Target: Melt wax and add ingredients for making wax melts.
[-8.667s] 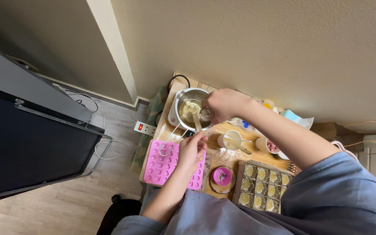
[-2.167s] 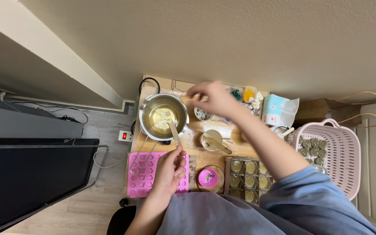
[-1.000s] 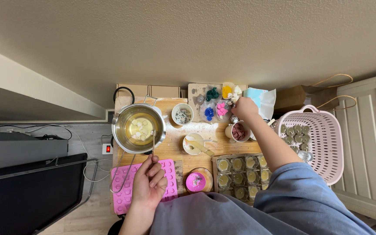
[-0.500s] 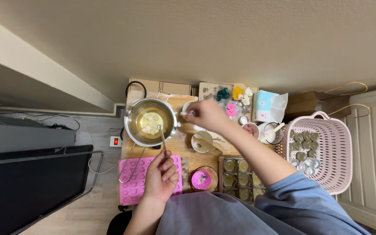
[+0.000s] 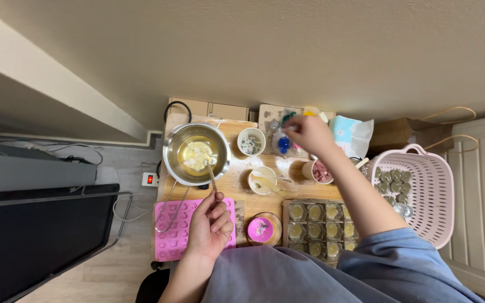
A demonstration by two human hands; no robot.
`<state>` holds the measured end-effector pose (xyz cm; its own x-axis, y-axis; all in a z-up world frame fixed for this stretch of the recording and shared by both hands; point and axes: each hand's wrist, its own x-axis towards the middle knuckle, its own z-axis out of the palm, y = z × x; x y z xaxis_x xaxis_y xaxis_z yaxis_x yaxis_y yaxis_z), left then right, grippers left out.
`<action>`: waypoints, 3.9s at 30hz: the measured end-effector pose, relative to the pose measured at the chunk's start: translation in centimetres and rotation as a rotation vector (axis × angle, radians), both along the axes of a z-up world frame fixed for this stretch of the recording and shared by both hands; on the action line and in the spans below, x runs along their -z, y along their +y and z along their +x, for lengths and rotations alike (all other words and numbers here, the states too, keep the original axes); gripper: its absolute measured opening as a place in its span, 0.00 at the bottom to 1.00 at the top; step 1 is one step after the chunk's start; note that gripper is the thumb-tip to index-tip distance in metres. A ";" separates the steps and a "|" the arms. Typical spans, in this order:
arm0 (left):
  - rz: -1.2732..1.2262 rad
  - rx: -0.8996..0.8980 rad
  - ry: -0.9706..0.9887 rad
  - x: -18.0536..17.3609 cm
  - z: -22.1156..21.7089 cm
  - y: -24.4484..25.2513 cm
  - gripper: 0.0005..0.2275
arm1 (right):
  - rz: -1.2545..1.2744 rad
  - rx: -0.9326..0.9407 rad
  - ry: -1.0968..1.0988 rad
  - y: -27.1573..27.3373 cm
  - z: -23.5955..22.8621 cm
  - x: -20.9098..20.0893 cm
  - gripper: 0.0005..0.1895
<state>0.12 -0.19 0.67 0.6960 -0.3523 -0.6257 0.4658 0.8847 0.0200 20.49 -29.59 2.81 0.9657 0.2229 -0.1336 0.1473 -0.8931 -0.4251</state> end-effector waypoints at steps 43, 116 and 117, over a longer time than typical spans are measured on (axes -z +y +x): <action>0.042 -0.018 -0.025 0.9 0.4 0.6 0.09 | 0.232 -0.217 0.031 14.8 -3.6 -4.0 0.14; -0.013 -0.033 -0.030 0.4 0.1 0.6 0.09 | 0.195 -0.441 -0.218 14.5 -3.3 -1.8 0.18; -0.021 -0.029 -0.031 0.4 0.1 0.6 0.09 | 0.189 -0.404 -0.179 13.8 -3.2 -2.5 0.18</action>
<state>0.18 0.38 0.27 0.7254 -0.3443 -0.5961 0.4391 0.8983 0.0155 17.28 -15.80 5.28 0.8010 0.5892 0.1060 0.5523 -0.6590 -0.5106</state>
